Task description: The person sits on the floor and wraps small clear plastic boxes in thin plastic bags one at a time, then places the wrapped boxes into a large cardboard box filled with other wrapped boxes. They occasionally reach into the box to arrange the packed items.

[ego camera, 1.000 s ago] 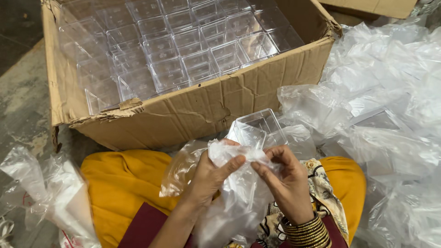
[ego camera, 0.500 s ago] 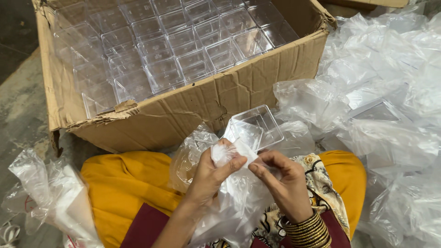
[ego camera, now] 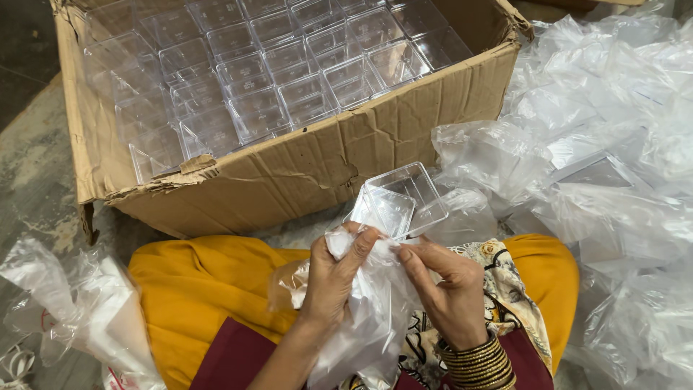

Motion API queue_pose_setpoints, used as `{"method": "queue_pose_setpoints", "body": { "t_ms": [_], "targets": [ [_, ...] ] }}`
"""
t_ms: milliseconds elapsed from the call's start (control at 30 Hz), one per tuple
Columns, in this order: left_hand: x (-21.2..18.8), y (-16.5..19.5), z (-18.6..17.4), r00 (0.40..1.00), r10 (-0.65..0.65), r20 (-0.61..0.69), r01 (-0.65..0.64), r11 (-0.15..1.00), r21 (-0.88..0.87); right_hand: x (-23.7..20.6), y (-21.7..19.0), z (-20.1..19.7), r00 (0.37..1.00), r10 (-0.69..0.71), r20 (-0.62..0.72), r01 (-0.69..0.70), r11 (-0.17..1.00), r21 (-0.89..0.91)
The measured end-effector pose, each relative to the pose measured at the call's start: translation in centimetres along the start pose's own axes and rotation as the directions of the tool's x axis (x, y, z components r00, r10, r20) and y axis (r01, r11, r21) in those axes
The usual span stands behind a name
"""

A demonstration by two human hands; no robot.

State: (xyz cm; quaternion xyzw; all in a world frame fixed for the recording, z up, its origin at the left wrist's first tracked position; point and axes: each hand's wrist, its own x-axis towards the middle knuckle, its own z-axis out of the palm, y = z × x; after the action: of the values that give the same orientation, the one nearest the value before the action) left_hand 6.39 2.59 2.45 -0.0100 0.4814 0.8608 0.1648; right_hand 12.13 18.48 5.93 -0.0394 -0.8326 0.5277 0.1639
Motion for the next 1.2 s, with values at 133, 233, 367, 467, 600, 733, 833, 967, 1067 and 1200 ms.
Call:
{"method": "queue_pose_setpoints", "body": {
  "t_ms": [133, 233, 367, 467, 600, 733, 833, 967, 1067, 1200],
  "targets": [
    [-0.1, 0.8, 0.4, 0.996, 0.052, 0.066, -0.050, 0.998, -0.036, 0.0, 0.4, -0.1, 0.998, 0.019, -0.058, -0.024, 0.996, -0.086],
    [-0.2, 1.2, 0.6, 0.998, -0.026, 0.058, 0.028, 0.999, -0.020, -0.1, 0.7, -0.1, 0.996, -0.021, -0.084, 0.014, 0.996, -0.083],
    [-0.1, 1.2, 0.7, 0.988, -0.140, 0.064, 0.141, 0.990, -0.011, -0.2, 1.1, -0.2, 0.992, -0.079, -0.102, 0.076, 0.997, -0.035],
    [0.2, 0.9, 0.6, 0.991, -0.108, 0.074, 0.104, 0.993, 0.059, -0.2, 1.1, -0.4, 0.997, 0.069, -0.019, -0.067, 0.993, 0.099],
    [0.1, 0.6, 0.2, 0.985, -0.155, 0.074, 0.155, 0.988, 0.006, -0.2, 0.9, -0.7, 1.000, 0.010, -0.018, -0.011, 0.999, -0.034],
    [0.2, 0.3, 0.1, 0.993, -0.084, 0.080, 0.082, 0.996, 0.029, -0.1, 0.7, -0.7, 0.998, -0.056, -0.039, 0.054, 0.997, -0.055],
    [0.3, 0.1, 0.2, 0.996, -0.067, 0.065, 0.062, 0.996, 0.071, -0.1, 0.6, -0.6, 0.996, -0.063, -0.056, 0.059, 0.996, -0.070],
    [0.2, 0.3, 0.2, 0.986, -0.166, -0.012, 0.166, 0.986, -0.007, -0.1, 0.7, -0.5, 0.992, -0.095, -0.081, 0.085, 0.989, -0.119],
    [0.2, 0.5, 0.0, 0.987, -0.159, 0.016, 0.159, 0.987, -0.025, 0.0, 1.0, -0.6, 0.994, -0.047, -0.096, 0.035, 0.992, -0.123],
    [0.3, 0.2, 0.1, 0.991, -0.126, -0.052, 0.128, 0.990, 0.056, 0.1, 1.2, -0.6, 1.000, 0.015, -0.023, -0.013, 0.996, 0.093]
  ]
}}
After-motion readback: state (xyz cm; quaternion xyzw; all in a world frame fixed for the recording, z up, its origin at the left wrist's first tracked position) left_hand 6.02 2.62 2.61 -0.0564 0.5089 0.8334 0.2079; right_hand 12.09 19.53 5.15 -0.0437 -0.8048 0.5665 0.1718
